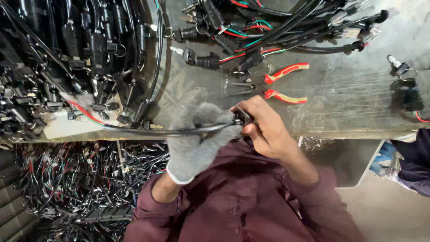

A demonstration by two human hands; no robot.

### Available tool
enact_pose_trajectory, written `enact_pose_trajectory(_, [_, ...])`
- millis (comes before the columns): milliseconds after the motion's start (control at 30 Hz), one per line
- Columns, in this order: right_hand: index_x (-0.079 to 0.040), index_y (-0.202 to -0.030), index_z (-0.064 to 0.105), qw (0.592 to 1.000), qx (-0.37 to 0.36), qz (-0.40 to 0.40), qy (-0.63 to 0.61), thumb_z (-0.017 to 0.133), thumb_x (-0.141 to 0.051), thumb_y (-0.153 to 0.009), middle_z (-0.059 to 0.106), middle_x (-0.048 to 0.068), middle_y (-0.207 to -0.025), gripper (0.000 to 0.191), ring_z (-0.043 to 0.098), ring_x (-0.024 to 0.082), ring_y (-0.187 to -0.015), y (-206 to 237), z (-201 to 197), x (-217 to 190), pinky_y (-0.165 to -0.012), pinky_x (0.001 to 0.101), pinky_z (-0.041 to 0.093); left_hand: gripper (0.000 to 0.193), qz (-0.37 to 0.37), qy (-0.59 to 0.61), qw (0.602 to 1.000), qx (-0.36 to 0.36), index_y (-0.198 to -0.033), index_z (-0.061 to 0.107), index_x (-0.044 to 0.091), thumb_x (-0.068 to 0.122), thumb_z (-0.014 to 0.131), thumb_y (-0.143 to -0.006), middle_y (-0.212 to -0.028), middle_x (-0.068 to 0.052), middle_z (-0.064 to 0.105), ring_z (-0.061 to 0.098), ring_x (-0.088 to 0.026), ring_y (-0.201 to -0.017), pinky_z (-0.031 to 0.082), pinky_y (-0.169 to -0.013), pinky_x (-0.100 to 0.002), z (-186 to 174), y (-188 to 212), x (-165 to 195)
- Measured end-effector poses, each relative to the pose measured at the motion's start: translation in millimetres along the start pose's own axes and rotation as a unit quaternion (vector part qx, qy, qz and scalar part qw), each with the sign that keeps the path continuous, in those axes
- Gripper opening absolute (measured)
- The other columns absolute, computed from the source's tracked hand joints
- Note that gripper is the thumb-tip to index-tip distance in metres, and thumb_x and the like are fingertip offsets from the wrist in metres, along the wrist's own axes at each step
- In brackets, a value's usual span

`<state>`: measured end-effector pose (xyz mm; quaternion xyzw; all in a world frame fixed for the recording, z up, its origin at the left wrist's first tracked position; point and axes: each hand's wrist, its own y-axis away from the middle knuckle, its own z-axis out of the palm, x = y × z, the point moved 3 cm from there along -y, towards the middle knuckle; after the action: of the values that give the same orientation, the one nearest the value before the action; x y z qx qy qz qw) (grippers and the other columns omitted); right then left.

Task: The person strips the outer insulation from electrical wires at a workbench. They hold a wire in one hand, use red-handled pliers to cut and pull the insulation off the ends, and set the processed wires aside with other finished wires on the table.

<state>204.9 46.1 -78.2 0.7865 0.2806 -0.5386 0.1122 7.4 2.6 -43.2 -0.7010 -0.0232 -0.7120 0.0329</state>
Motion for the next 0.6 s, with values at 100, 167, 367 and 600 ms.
enact_pose_trajectory(100, [-0.003, -0.128, 0.06, 1.0, 0.008, 0.002, 0.027, 0.055, -0.012, -0.102, 0.056, 0.015, -0.101, 0.028, 0.057, 0.032, -0.092, 10.1, 3.2, 9.4, -0.087, 0.0346, 0.048, 0.061, 0.018, -0.104, 0.994, -0.03, -0.136, 0.053, 0.01, 0.012, 0.086, -0.085, -0.1, -0.002, 0.07, 0.07, -0.013, -0.089, 0.057, -0.078, -0.028, 1.2, -8.7, 3.4])
enact_pose_trajectory(167, [-0.002, -0.129, 0.061, 0.999, 0.022, 0.022, 0.039, 0.055, -0.021, -0.106, 0.054, 0.014, -0.094, 0.03, 0.056, 0.032, -0.086, 14.2, 6.7, 13.0, -0.082, 0.0329, 0.046, 0.039, 0.11, -0.203, 0.967, -0.111, -0.123, 0.069, 0.016, 0.012, 0.085, -0.088, -0.106, -0.005, 0.074, 0.073, -0.019, -0.096, 0.057, -0.083, -0.032, -0.4, -15.9, 1.7])
enact_pose_trajectory(367, [0.005, -0.138, 0.053, 0.992, 0.07, 0.067, -0.085, 0.052, -0.03, -0.11, 0.062, 0.008, -0.1, 0.045, 0.059, 0.017, -0.084, 16.6, 17.1, 12.5, -0.08, 0.0274, 0.049, 0.032, 0.212, -0.343, 0.911, -0.084, -0.12, 0.071, 0.017, 0.011, 0.079, -0.089, -0.105, -0.011, 0.064, 0.062, -0.036, -0.094, 0.046, -0.079, -0.048, -2.6, -7.2, -11.2])
enact_pose_trajectory(600, [0.003, -0.118, 0.061, 0.957, 0.044, 0.199, -0.205, 0.063, -0.028, -0.099, 0.051, -0.002, -0.08, 0.036, 0.045, 0.007, -0.072, 15.5, 19.7, 19.4, -0.064, 0.0254, 0.038, 0.065, 0.19, -0.311, 0.926, -0.095, -0.146, 0.042, -0.002, 0.018, 0.074, -0.093, -0.127, -0.016, 0.064, 0.061, -0.04, -0.111, 0.044, -0.099, -0.05, 15.1, 8.1, 0.0])
